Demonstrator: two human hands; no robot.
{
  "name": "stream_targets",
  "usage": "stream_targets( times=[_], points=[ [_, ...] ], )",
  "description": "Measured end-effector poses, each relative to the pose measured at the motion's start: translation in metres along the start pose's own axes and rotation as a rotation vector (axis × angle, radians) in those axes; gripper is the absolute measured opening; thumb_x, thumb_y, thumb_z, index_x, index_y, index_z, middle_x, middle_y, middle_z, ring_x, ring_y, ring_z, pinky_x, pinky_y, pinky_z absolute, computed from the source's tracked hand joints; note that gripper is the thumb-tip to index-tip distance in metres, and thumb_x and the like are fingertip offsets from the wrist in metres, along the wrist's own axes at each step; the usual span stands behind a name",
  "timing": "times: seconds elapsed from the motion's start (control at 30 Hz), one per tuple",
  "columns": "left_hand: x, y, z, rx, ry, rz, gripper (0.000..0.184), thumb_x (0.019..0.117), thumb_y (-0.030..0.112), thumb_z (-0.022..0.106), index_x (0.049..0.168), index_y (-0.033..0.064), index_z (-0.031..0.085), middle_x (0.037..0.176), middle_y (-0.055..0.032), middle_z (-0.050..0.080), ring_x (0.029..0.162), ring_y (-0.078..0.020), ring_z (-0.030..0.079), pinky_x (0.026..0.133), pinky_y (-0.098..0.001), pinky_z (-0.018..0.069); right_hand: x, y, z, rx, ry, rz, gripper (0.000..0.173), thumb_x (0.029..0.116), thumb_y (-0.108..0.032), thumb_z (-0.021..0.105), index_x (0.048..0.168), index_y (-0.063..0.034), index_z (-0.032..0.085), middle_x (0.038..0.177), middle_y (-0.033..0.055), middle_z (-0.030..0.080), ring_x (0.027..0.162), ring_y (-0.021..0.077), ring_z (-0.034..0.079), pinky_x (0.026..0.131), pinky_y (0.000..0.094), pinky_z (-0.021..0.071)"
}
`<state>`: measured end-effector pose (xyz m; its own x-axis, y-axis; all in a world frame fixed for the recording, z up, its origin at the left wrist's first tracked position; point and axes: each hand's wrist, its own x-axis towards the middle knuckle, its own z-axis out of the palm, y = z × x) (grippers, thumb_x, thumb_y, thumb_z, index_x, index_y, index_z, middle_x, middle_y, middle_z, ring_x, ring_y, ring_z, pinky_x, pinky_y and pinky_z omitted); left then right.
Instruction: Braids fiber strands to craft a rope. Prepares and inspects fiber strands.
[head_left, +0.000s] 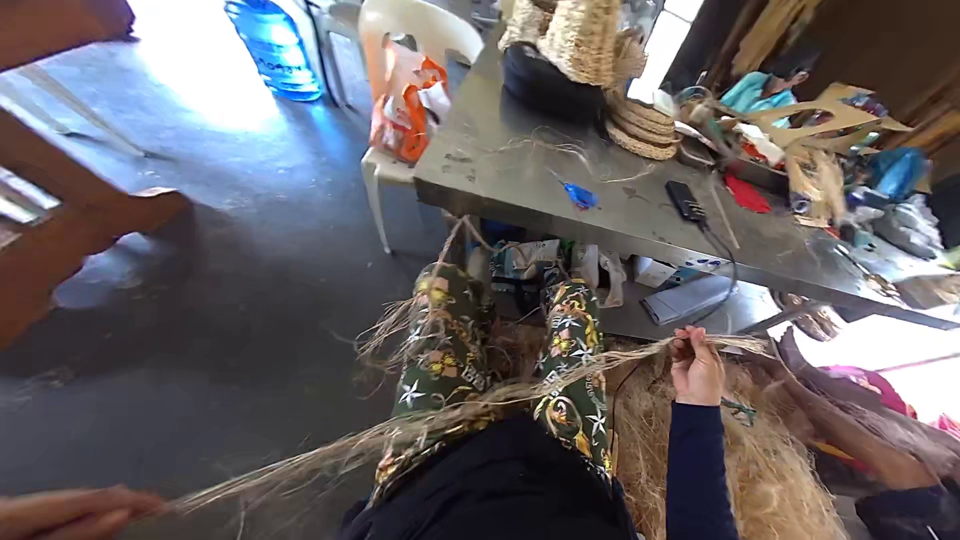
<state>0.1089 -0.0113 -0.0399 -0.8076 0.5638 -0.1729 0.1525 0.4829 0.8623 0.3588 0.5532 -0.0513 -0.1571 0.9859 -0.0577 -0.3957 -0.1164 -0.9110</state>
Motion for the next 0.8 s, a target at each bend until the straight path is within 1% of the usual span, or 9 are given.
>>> stream_targets(
  times=[0.13, 0.2, 0.27, 0.37, 0.43, 0.5, 0.6, 0.7, 0.8],
  points=[
    [0.016, 0.016, -0.014, 0.171, -0.021, -0.389, 0.017, 0.1006, -0.010, 0.052, 0.094, -0.0119, 0.067, 0.069, -0.0045, 0.057, 0.062, -0.0030, 0.049, 0.062, -0.0181, 0.0407, 0.002, 0.017, -0.005, -0.095, -0.071, 0.046, 0.028, 0.1125, -0.017, 0.038, 0.098, -0.0109, 0.061, 0.075, -0.0079, 0.069, 0.059, 0.0009, 0.064, 0.057, 0.0164, 0.0558],
    [0.021, -0.041, -0.022, 0.114, 0.005, -0.294, 0.018, 0.0970, -0.008, 0.057, 0.086, -0.0036, 0.071, 0.061, -0.0007, 0.058, 0.052, -0.0045, 0.051, 0.052, -0.0200, 0.0433, -0.003, 0.027, -0.005, -0.161, -0.091, 0.059, 0.028, 0.1124, -0.016, 0.038, 0.098, -0.0097, 0.062, 0.075, -0.0071, 0.070, 0.059, 0.0021, 0.066, 0.058, 0.0173, 0.0573],
    [0.025, -0.080, -0.019, 0.188, 0.015, -0.357, 0.016, 0.0991, 0.000, 0.061, 0.088, -0.0012, 0.073, 0.064, -0.0050, 0.059, 0.054, -0.0122, 0.052, 0.054, -0.0298, 0.0447, -0.010, 0.037, -0.003, -0.210, -0.092, 0.069, 0.025, 0.1115, -0.014, 0.040, 0.099, -0.0071, 0.062, 0.074, -0.0045, 0.071, 0.059, 0.0045, 0.067, 0.058, 0.0194, 0.0592],
    [0.040, -0.120, -0.013, 0.456, -0.044, -0.598, 0.019, 0.0980, 0.012, 0.070, 0.108, -0.0028, 0.075, 0.099, -0.0274, 0.071, 0.096, -0.0445, 0.068, 0.091, -0.0653, 0.0492, -0.019, 0.041, 0.000, -0.249, -0.107, 0.074, 0.024, 0.1110, -0.012, 0.041, 0.099, -0.0066, 0.062, 0.074, -0.0036, 0.071, 0.059, 0.0054, 0.068, 0.058, 0.0203, 0.0598],
    [0.044, -0.107, -0.002, 0.511, 0.081, -0.633, 0.035, 0.0959, 0.016, 0.073, 0.125, -0.0042, 0.069, 0.120, -0.0381, 0.064, 0.118, -0.0597, 0.057, 0.100, -0.0781, 0.0385, -0.025, 0.039, 0.001, -0.268, -0.125, 0.061, 0.025, 0.1110, -0.012, 0.041, 0.098, -0.0076, 0.062, 0.074, -0.0047, 0.071, 0.060, 0.0047, 0.068, 0.058, 0.0200, 0.0597],
    [0.049, -0.057, 0.017, 0.485, 0.270, -0.466, 0.037, 0.0975, 0.012, 0.070, 0.130, -0.0047, 0.066, 0.128, -0.0393, 0.059, 0.125, -0.0607, 0.052, 0.103, -0.0789, 0.0350, -0.030, 0.034, 0.003, -0.267, -0.143, 0.048, 0.027, 0.1110, -0.012, 0.040, 0.098, -0.0079, 0.063, 0.075, -0.0042, 0.073, 0.059, 0.0053, 0.069, 0.057, 0.0204, 0.0599],
    [0.063, 0.014, 0.063, 0.340, 0.364, 0.102, 0.024, 0.0926, 0.006, 0.073, 0.115, -0.0041, 0.073, 0.119, -0.0269, 0.068, 0.111, -0.0438, 0.066, 0.094, -0.0630, 0.0517, -0.035, 0.025, 0.005, -0.252, -0.174, 0.021, 0.029, 0.1113, -0.012, 0.038, 0.097, -0.0089, 0.064, 0.075, -0.0042, 0.073, 0.059, 0.0053, 0.069, 0.055, 0.0196, 0.0592],
    [0.079, 0.046, 0.130, 0.144, -0.039, 0.511, 0.038, 0.0794, 0.023, 0.084, 0.113, 0.0072, 0.076, 0.121, -0.0098, 0.071, 0.116, -0.0233, 0.066, 0.099, -0.0453, 0.0557, -0.035, 0.016, 0.006, -0.230, -0.194, -0.007, 0.031, 0.1114, -0.011, 0.037, 0.097, -0.0091, 0.065, 0.075, -0.0042, 0.073, 0.059, 0.0050, 0.069, 0.056, 0.0196, 0.0597],
    [0.094, 0.043, 0.182, 0.166, -0.468, 0.568, 0.048, 0.0790, 0.024, 0.086, 0.122, 0.0061, 0.073, 0.129, -0.0175, 0.068, 0.131, -0.0381, 0.057, 0.109, -0.0588, 0.0447, -0.032, 0.012, 0.006, -0.222, -0.188, -0.037, 0.031, 0.1115, -0.011, 0.036, 0.098, -0.0097, 0.064, 0.076, -0.0052, 0.073, 0.060, 0.0040, 0.068, 0.057, 0.0183, 0.0590]
  ],
)
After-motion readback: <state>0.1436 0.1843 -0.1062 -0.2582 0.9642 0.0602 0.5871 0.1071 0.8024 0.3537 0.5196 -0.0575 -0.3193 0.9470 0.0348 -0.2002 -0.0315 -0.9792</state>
